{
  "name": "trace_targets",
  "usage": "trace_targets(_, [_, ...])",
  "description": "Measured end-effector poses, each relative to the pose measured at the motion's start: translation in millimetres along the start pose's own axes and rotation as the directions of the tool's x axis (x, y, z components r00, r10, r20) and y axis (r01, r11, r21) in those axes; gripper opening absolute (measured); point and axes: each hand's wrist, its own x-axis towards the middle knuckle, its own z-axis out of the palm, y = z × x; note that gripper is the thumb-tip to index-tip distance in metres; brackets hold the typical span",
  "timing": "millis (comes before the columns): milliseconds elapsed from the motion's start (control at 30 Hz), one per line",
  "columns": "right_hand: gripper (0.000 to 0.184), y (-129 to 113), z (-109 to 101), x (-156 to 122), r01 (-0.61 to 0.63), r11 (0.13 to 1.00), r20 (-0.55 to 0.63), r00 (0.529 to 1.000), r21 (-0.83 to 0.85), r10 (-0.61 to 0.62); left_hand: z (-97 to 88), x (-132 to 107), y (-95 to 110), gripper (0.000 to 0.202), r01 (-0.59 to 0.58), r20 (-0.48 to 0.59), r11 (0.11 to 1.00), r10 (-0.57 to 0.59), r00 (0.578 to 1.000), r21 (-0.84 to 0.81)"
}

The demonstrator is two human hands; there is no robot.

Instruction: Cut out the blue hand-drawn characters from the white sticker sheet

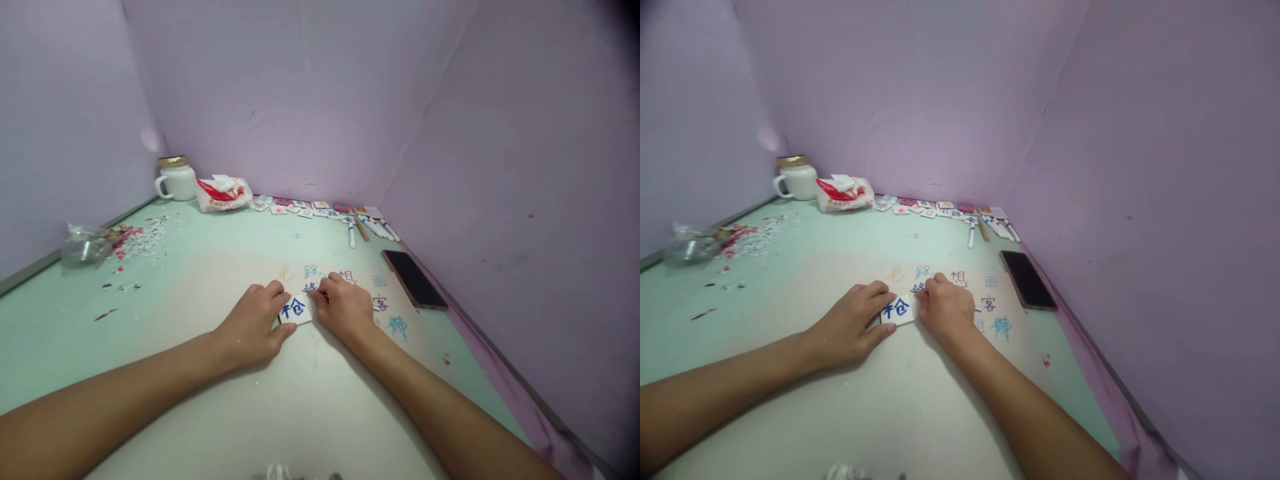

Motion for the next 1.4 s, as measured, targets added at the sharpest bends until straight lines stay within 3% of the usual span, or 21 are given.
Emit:
trace_targets(300, [0.023,5.3,1.0,-0.8,0.026,0.995,-0.024,0.999,0.1,-0.023,0.8,0.3,0.9,0.031,0.013,0.003,1.0,-0.013,1.0,0.006])
trace_targets(467, [0.024,3.0,-0.5,-2.4,0.029,0.998,-0.007,1.0,0.058,-0.029,0.8,-0.1,0.0,0.027,-0.012,-0.023,1.0,0.013,1.0,0.005])
trace_targets(767, [0.023,3.8,2.5,-0.2,0.005,0.992,-0.027,1.0,0.129,-0.001,-3.3,0.4,3.4,0.034,0.025,0.054,1.0,-0.025,0.998,-0.004])
trace_targets(1400, [0.022,6.8,0.8,-4.0,0.048,0.984,0.008,0.999,0.171,-0.05,-3.1,1.0,2.6,0.036,0.026,0.054,1.0,-0.026,0.998,-0.004])
